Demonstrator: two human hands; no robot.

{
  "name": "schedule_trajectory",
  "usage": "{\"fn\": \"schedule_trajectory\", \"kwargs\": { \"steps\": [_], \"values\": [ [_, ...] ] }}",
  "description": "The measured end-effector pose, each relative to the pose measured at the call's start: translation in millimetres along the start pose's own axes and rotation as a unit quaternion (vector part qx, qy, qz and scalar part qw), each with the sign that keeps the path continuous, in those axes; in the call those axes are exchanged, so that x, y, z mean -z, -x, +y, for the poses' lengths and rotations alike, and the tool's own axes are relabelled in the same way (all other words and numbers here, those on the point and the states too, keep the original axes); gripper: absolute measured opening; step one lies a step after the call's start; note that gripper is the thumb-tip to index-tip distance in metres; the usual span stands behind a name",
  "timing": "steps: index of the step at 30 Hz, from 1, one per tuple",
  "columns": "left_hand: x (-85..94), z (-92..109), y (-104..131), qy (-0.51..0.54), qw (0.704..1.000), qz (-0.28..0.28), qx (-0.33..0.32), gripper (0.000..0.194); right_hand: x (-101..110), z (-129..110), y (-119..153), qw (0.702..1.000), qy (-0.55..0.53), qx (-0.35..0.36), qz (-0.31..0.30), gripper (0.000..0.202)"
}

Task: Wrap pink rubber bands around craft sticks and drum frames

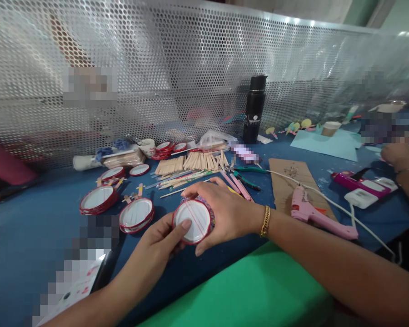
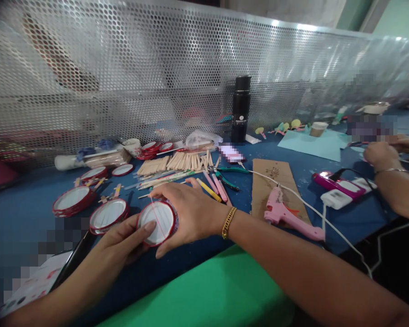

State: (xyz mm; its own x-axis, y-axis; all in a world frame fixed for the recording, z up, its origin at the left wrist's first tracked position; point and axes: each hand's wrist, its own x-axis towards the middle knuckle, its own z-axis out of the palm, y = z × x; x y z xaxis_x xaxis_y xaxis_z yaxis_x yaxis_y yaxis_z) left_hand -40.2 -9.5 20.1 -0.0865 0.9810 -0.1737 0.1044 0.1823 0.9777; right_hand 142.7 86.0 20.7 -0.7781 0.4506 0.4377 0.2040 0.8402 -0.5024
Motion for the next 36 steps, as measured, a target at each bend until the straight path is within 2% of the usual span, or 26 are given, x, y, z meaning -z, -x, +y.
{"fn": "schedule_trajectory", "kwargs": {
  "steps": [5, 12, 16, 22, 26, 36],
  "values": [
    [5.0, -5, 0, -0.018, 1.000, -0.005, -0.026, 0.040, -2, -2, 0, 0.999, -0.033, -0.002, -0.013, 0.098],
    [-5.7, 3, 7, 0.040, 0.999, 0.017, -0.025, 0.039, -3, -5, -2, 0.989, -0.147, -0.027, -0.019, 0.101],
    [-7.7, 7, 9, 0.062, 0.998, 0.016, -0.019, 0.036, -7, -4, -2, 0.970, -0.236, -0.042, -0.030, 0.104],
    [-10.9, 14, 16, 0.068, 0.997, 0.004, -0.027, 0.032, -21, 1, 0, 0.936, -0.351, -0.018, -0.033, 0.108],
    [-11.9, 15, 18, 0.048, 0.998, 0.011, -0.028, 0.034, -24, 1, 0, 0.931, -0.363, -0.028, -0.034, 0.107],
    [-11.3, 13, 19, 0.070, 0.997, 0.008, -0.021, 0.033, -23, 0, 1, 0.940, -0.340, -0.011, -0.016, 0.103]
  ]
}}
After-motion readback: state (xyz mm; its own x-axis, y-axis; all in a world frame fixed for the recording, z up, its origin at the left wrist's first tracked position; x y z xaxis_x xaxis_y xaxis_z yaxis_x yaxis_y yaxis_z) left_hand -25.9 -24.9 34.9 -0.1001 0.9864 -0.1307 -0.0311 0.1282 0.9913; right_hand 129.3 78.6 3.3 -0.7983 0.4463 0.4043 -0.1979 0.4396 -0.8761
